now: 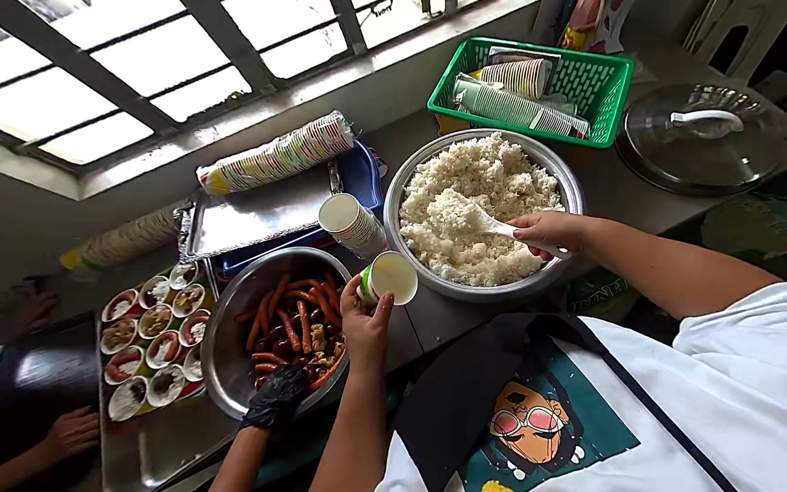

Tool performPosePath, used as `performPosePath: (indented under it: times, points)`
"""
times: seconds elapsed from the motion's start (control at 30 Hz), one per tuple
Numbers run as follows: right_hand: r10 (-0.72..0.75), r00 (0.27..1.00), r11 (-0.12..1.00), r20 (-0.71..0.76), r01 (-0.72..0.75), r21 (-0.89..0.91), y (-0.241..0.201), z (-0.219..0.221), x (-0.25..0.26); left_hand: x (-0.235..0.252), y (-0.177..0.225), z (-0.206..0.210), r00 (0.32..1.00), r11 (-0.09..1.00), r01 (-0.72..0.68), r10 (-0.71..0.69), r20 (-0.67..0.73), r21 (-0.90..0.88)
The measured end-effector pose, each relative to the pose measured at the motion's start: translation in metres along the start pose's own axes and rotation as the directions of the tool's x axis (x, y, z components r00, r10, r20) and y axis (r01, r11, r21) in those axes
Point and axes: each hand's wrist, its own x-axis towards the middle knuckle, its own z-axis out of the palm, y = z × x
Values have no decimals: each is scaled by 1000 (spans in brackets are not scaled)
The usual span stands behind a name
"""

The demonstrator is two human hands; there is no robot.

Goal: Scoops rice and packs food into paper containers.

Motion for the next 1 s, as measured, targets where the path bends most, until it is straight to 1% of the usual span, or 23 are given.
performPosePath:
  times: [0.07, 0.1, 0.17, 0.23, 0.3, 0.37, 0.43, 0.5, 0.57, 0.63, 0.73, 0.8, 1.0]
  points:
    - [-37, 999, 999, -15, 38, 33, -1, -3, -11, 16, 12, 13, 999, 998, 28, -30, 40, 61]
    - [-66, 997, 997, -28, 67, 46, 0, -5, -16, 25, 18, 22, 996, 995, 64, -68, 57, 70]
    - [-115, 990, 989, -86, 122, 87, 2, -5, -24, 39, 30, 48, 979, 981, 180, -185, 83, 69]
    - [-183, 975, 966, -129, 203, 162, 16, -8, -19, 47, 36, 81, 932, 943, 327, -333, 144, 64]
    - [-232, 958, 942, -165, 264, 209, 22, -9, -16, 51, 33, 113, 875, 900, 433, -432, 217, 46]
    - [-230, 942, 944, -243, 276, 180, 19, -2, -21, 53, 27, 140, 834, 862, 507, -491, 253, 3]
    - [-240, 913, 960, -331, 275, 61, 20, 5, -22, 56, 25, 160, 811, 831, 553, -522, 266, -55]
    - [-299, 872, 954, -387, 276, -116, 31, 7, -17, 59, 26, 172, 797, 816, 573, -534, 283, -77]
    - [-359, 836, 924, -416, 255, -284, 42, 7, -14, 64, 26, 179, 793, 817, 573, -533, 295, -63]
    - [-400, 811, 888, -427, 228, -399, 50, 8, -15, 68, 27, 184, 790, 815, 577, -539, 293, -56]
    - [-423, 802, 847, -422, 185, -498, 59, 9, -20, 74, 28, 188, 791, 813, 580, -550, 268, -43]
    - [-447, 791, 824, -417, 182, -537, 67, 9, -21, 78, 27, 189, 795, 814, 579, -551, 253, -45]
    - [-478, 788, 767, -387, 160, -622, 67, 13, -27, 81, 32, 186, 844, 871, 492, -472, 254, -14]
